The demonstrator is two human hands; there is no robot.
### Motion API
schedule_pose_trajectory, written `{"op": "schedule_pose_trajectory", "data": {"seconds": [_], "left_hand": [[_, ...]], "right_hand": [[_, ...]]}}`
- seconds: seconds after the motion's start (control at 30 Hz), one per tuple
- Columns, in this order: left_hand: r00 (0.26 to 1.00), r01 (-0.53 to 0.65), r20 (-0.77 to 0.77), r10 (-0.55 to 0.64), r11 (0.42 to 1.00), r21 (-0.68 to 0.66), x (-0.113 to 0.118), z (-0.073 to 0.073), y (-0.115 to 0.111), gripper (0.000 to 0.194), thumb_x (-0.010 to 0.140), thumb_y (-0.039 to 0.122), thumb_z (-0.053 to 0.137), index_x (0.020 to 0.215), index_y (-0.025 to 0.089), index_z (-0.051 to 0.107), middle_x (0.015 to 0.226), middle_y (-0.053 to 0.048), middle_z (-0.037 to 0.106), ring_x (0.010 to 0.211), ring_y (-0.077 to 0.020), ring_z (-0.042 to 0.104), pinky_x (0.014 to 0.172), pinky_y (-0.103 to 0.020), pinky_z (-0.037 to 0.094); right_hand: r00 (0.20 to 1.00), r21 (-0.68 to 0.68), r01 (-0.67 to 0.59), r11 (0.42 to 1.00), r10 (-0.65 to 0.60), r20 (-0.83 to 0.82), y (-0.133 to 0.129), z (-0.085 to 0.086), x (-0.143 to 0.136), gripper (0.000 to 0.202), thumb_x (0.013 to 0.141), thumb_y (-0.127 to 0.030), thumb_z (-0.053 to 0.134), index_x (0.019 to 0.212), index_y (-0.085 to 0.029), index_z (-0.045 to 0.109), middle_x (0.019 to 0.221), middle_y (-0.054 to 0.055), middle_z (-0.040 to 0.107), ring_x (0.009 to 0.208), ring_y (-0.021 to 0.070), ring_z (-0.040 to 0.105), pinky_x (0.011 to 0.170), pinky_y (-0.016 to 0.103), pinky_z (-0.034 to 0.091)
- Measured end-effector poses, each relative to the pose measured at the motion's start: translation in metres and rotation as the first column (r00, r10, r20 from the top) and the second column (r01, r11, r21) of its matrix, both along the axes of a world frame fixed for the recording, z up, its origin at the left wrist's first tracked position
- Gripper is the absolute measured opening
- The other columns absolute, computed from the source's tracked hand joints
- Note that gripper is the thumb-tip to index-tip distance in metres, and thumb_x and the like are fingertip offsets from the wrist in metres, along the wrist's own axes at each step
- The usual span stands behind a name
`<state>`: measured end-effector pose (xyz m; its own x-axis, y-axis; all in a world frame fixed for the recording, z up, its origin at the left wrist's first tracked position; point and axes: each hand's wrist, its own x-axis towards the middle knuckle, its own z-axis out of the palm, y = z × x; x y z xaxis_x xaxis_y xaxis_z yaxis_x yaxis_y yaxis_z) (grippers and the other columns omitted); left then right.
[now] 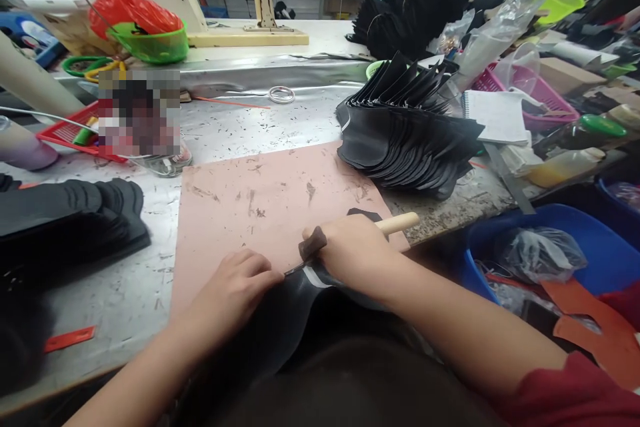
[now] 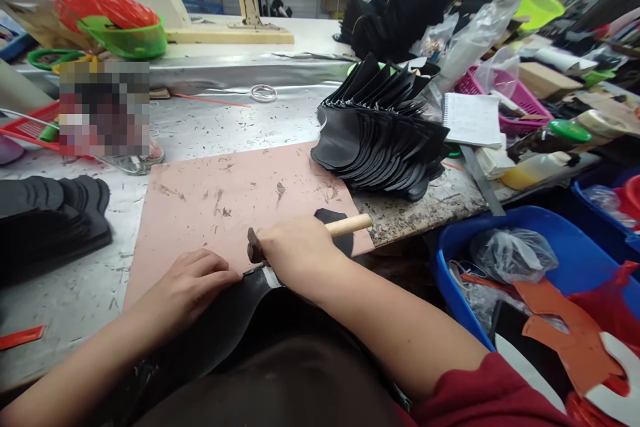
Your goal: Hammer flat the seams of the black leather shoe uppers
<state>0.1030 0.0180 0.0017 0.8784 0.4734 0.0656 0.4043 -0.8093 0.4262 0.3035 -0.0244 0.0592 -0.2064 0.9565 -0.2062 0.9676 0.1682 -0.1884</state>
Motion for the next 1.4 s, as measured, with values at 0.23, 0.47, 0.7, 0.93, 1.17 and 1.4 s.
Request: {"op": "schedule_pose_trajectory", "data": {"seconds": [0.23,0.47,0.7,0.93,1.17,1.4], "left_hand": [[1.000,-0.018,-0.012,0.018,0.999,-0.035,-0.009,0.008,-0.006,0.027,0.088,0.015,0.037,0.090,0.021,0.063,0.079,-0.004,0.058,0.077,-0.0162,0.049,0.070,-0.030,0.042],[0.998,-0.057,-0.023,0.055,0.994,-0.095,-0.020,0.011,-0.008,0.024,0.085,0.011,0.041,0.088,0.022,0.063,0.079,-0.003,0.057,0.078,-0.0160,0.049,0.071,-0.029,0.042],[0.999,-0.034,0.014,0.036,0.995,-0.098,-0.032,0.007,-0.007,0.024,0.085,0.010,0.041,0.088,0.021,0.061,0.079,-0.003,0.058,0.078,-0.0153,0.050,0.071,-0.029,0.041],[0.999,-0.043,0.013,0.044,0.996,-0.081,-0.042,0.005,-0.009,0.025,0.087,0.012,0.038,0.089,0.021,0.062,0.080,-0.004,0.058,0.079,-0.0161,0.050,0.072,-0.030,0.042],[0.999,-0.041,-0.005,0.041,0.997,-0.062,-0.051,0.003,-0.008,0.028,0.087,0.011,0.037,0.093,0.023,0.061,0.081,-0.004,0.057,0.078,-0.0159,0.050,0.070,-0.030,0.040],[0.998,-0.056,0.031,0.055,0.998,0.016,-0.063,-0.004,-0.012,0.030,0.084,0.005,0.039,0.093,0.024,0.060,0.082,-0.003,0.057,0.080,-0.0163,0.048,0.072,-0.030,0.037]], "right_hand": [[0.996,-0.031,-0.082,0.996,0.081,-0.028,0.001,-0.009,-0.016,0.015,0.074,-0.017,0.049,0.077,-0.021,0.062,0.069,0.001,0.067,0.062,0.0165,0.061,0.049,0.026,0.027],[0.994,-0.063,-0.107,0.992,0.105,-0.029,0.006,-0.007,-0.027,0.018,0.072,-0.013,0.047,0.079,-0.020,0.062,0.069,0.002,0.066,0.062,0.0154,0.061,0.047,0.026,0.026],[0.991,-0.065,-0.133,0.989,0.133,-0.005,0.004,-0.003,-0.038,0.017,0.075,-0.013,0.047,0.081,-0.019,0.061,0.069,0.002,0.066,0.060,0.0159,0.060,0.047,0.026,0.025],[0.991,-0.058,-0.131,0.990,0.131,0.001,0.005,-0.001,-0.047,0.018,0.076,-0.014,0.046,0.080,-0.019,0.063,0.069,0.003,0.066,0.063,0.0164,0.060,0.049,0.026,0.027],[0.987,-0.036,-0.159,0.987,0.158,-0.022,0.006,-0.004,-0.054,0.020,0.074,-0.013,0.045,0.078,-0.020,0.064,0.069,0.002,0.067,0.060,0.0157,0.059,0.048,0.026,0.027],[0.984,-0.051,-0.175,0.983,0.174,-0.025,0.007,-0.004,-0.062,0.020,0.073,-0.013,0.046,0.074,-0.020,0.064,0.068,0.001,0.066,0.060,0.0150,0.058,0.047,0.026,0.026]]}}
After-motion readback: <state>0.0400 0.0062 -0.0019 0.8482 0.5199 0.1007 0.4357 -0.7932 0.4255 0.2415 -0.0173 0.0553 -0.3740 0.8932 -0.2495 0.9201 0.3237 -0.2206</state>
